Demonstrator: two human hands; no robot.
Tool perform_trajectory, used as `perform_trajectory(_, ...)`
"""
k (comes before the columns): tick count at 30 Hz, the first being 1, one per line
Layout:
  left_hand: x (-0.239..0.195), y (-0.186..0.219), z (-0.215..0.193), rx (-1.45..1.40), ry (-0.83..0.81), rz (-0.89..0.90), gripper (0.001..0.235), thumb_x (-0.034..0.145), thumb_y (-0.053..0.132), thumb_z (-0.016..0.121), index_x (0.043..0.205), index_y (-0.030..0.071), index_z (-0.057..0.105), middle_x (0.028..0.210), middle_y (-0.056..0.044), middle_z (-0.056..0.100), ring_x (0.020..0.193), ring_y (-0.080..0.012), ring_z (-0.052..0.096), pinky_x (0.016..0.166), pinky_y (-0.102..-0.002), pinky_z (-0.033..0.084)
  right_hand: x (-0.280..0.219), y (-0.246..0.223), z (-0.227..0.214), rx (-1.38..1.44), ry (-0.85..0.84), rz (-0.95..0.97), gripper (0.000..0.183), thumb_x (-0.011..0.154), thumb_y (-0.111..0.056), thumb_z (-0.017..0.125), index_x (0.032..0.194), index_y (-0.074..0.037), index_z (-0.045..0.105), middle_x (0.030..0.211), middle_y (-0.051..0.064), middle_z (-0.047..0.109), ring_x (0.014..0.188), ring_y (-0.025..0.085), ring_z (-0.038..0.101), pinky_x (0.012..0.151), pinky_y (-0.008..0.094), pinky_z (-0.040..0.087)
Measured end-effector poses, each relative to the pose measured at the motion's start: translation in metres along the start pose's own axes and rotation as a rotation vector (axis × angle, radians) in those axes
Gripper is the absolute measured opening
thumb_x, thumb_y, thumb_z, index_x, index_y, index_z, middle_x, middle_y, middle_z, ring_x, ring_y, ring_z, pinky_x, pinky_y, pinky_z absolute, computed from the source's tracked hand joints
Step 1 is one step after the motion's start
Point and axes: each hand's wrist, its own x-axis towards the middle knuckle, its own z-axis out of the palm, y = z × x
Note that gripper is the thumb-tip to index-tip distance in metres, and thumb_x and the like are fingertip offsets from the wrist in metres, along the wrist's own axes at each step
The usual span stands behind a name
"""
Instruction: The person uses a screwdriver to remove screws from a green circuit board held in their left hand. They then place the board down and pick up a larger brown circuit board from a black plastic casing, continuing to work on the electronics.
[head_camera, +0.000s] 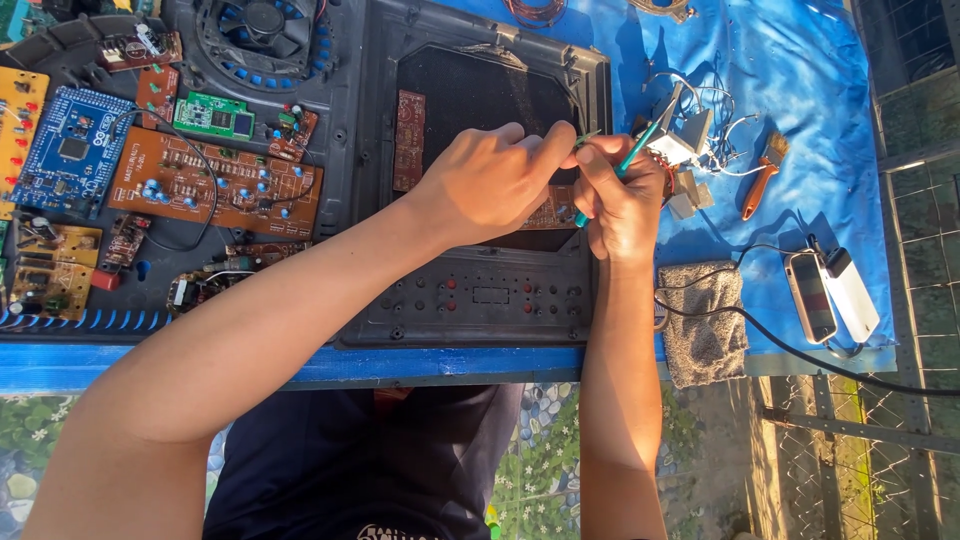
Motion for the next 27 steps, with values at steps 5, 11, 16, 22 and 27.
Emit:
perform_trajectory(5, 0.002, 0.001, -0.001, -0.024, -0.027, -0.047, 0.018, 0.099, 0.014, 0.059, 0.116, 0.009, 0.057, 0.057, 0.000, 0.058, 0.052, -0.0107, 0.055, 0.045, -0.024, 0.052, 0.001, -0.011, 0.012, -0.012, 0.040, -0.009, 0.002, 0.095, 0.008, 0.070, 0.096, 0.009, 0.071, 0.076, 0.030, 0.068, 0.035, 0.001, 0.037, 0.038, 0.022, 0.038)
perform_trajectory(11, 0.002, 0.003, -0.008, -0.074, 0.021, -0.140, 0.010, 0.101, 0.019, 0.053, 0.104, 0.010, 0.057, 0.050, 0.003, 0.055, 0.047, -0.0089, 0.054, 0.040, -0.020, 0.047, -0.002, -0.001, 0.008, -0.241, 0.058, -0.132, 0.006, 0.096, 0.006, 0.072, 0.099, 0.011, 0.070, 0.077, 0.032, 0.069, 0.035, 0.006, 0.045, 0.036, 0.024, 0.037)
perform_trajectory(16, 0.003, 0.003, 0.002, -0.301, -0.051, -0.311, 0.019, 0.100, 0.014, 0.052, 0.114, 0.004, 0.044, 0.053, -0.006, 0.052, 0.040, -0.0268, 0.051, 0.037, -0.038, 0.039, -0.008, -0.015, 0.024, -0.583, 0.137, -0.263, 0.008, 0.093, 0.007, 0.075, 0.097, 0.000, 0.072, 0.061, 0.007, 0.053, 0.054, 0.009, 0.049, 0.056, 0.024, 0.041)
perform_trajectory(22, 0.010, -0.004, -0.016, -0.624, -0.224, -0.557, 0.020, 0.102, 0.014, 0.057, 0.105, 0.006, 0.038, 0.054, -0.004, 0.039, 0.041, -0.0200, 0.031, 0.043, -0.041, 0.020, -0.006, -0.033, 0.029, -0.928, -0.056, -0.587, 0.019, 0.092, 0.016, 0.071, 0.096, -0.003, 0.068, 0.081, 0.010, 0.063, 0.063, 0.014, 0.053, 0.058, 0.028, 0.045)
perform_trajectory(27, 0.015, -0.023, -0.042, -0.761, -0.458, -0.740, 0.030, 0.097, 0.024, 0.059, 0.088, 0.015, 0.031, 0.073, 0.000, 0.030, 0.065, -0.0137, 0.025, 0.057, -0.040, 0.020, -0.009, -0.038, 0.031, -0.944, -0.227, -0.675, 0.010, 0.098, 0.013, 0.068, 0.099, 0.003, 0.067, 0.098, 0.018, 0.068, 0.089, 0.031, 0.071, 0.073, 0.038, 0.059)
